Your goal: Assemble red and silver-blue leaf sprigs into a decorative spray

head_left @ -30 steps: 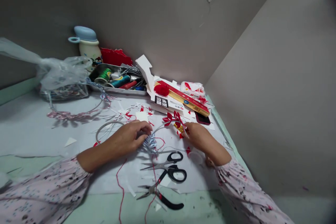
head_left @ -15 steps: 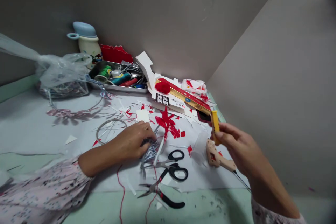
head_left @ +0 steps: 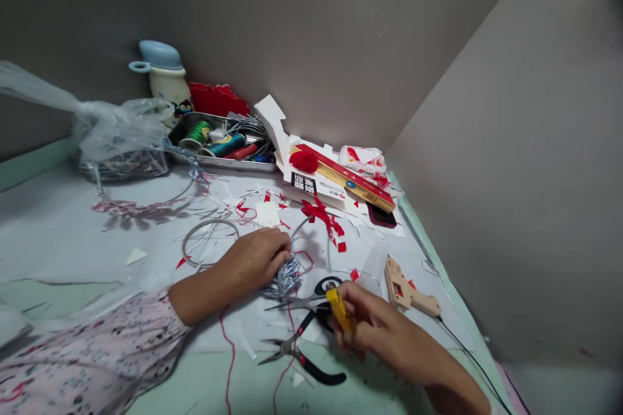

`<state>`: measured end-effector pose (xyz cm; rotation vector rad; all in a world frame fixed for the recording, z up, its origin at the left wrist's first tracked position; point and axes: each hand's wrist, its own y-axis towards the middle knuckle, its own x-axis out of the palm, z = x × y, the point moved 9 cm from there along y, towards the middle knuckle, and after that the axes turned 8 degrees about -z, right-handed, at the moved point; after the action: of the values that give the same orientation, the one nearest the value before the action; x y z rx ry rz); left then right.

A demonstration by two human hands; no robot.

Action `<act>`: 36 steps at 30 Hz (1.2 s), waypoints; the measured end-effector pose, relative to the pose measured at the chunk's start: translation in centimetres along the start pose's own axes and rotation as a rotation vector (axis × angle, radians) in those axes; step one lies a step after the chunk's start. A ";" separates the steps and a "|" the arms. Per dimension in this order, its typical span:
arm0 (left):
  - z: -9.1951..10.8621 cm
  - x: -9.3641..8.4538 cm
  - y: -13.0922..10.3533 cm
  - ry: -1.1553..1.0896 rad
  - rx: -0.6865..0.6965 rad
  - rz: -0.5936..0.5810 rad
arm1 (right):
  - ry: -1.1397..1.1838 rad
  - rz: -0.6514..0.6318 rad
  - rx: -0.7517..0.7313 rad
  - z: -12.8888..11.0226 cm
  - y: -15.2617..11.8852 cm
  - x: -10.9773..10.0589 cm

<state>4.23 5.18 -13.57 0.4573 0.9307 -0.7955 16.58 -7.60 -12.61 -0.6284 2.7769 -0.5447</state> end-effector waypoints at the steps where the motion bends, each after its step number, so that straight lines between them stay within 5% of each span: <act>1: -0.2 0.0 0.0 -0.009 -0.015 0.010 | -0.028 0.031 -0.010 -0.2 0.4 -0.1; 7: -0.9 -0.1 -0.2 -0.051 -0.066 0.011 | -0.258 0.206 -0.086 -2.6 3.0 -1.3; 14: -1.4 -0.8 -0.2 -0.173 -0.140 -0.003 | -0.188 0.088 -0.194 -2.7 6.7 0.8; 25: -1.4 -1.6 -0.7 -0.277 -0.128 0.027 | -0.775 0.369 -0.153 -3.0 5.8 0.5; 36: -0.7 -1.9 -0.7 -0.227 -0.007 0.091 | -0.957 0.582 0.003 -2.9 6.2 -1.4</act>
<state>2.64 5.96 -12.38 0.3918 0.6971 -0.7439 14.68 -0.89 -12.31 -0.0095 1.8881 -0.0662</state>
